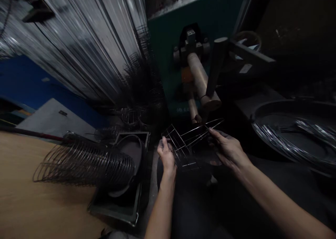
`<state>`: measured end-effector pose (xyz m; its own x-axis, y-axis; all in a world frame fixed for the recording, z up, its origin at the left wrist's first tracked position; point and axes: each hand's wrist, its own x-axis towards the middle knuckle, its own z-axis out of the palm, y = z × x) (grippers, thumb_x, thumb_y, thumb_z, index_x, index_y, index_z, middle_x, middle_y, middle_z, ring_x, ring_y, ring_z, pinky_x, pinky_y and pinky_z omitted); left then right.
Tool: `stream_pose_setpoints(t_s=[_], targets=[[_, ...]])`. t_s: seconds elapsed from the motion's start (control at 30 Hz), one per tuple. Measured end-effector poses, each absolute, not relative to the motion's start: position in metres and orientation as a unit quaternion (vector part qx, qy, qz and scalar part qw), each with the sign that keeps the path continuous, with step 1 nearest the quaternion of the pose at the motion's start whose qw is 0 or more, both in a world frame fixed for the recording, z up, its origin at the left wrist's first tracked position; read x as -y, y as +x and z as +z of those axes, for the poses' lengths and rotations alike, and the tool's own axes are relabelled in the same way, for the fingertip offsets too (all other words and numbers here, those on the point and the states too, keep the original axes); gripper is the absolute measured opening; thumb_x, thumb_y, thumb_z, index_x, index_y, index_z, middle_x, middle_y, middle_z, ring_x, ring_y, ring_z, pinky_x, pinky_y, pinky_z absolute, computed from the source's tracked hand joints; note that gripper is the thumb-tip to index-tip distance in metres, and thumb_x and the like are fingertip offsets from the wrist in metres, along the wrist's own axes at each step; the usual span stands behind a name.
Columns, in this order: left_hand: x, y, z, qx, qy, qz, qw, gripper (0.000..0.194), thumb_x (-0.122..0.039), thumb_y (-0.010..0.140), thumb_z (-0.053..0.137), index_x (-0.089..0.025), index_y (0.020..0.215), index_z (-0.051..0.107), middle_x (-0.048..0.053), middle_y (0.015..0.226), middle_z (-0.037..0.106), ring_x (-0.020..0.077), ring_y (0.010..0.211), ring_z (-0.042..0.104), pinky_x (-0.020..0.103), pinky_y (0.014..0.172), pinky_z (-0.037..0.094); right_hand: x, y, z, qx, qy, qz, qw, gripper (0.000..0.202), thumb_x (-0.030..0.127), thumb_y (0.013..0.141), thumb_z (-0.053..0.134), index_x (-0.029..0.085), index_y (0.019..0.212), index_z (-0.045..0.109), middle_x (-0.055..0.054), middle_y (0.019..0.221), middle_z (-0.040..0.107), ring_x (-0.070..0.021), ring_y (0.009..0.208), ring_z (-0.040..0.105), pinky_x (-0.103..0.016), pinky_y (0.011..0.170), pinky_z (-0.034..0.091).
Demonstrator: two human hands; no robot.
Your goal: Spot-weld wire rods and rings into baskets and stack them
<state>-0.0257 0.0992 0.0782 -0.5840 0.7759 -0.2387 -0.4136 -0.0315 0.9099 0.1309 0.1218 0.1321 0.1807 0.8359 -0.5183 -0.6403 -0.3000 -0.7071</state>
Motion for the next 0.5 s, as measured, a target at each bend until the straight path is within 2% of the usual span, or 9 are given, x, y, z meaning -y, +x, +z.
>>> stream_pose_setpoints(t_s=[0.33,0.5], targets=[[-0.099,-0.028,0.091,-0.551,0.145,0.696,0.438,0.046,-0.058,0.067,0.069,-0.017,0.067,0.046,-0.011,0.048,0.028,0.0022,0.038,0.024,0.015,0.038,0.019,-0.125,0.128,0.144,0.088,-0.510,0.636,0.573,0.007,0.011,0.072,0.073,0.010,0.075,0.067,0.000,0.063,0.061,-0.0057,0.049,0.055,-0.010,0.039,0.043],[-0.093,-0.027,0.098,-0.528,0.133,0.705,0.454,0.042,-0.053,0.068,0.070,-0.015,0.082,0.058,-0.011,0.049,0.030,0.0014,0.038,0.026,0.014,0.039,0.019,-0.119,0.130,0.148,0.088,-0.495,0.647,0.573,0.011,0.014,0.071,0.076,0.011,0.075,0.066,0.000,0.064,0.061,-0.0065,0.051,0.056,-0.011,0.040,0.044]])
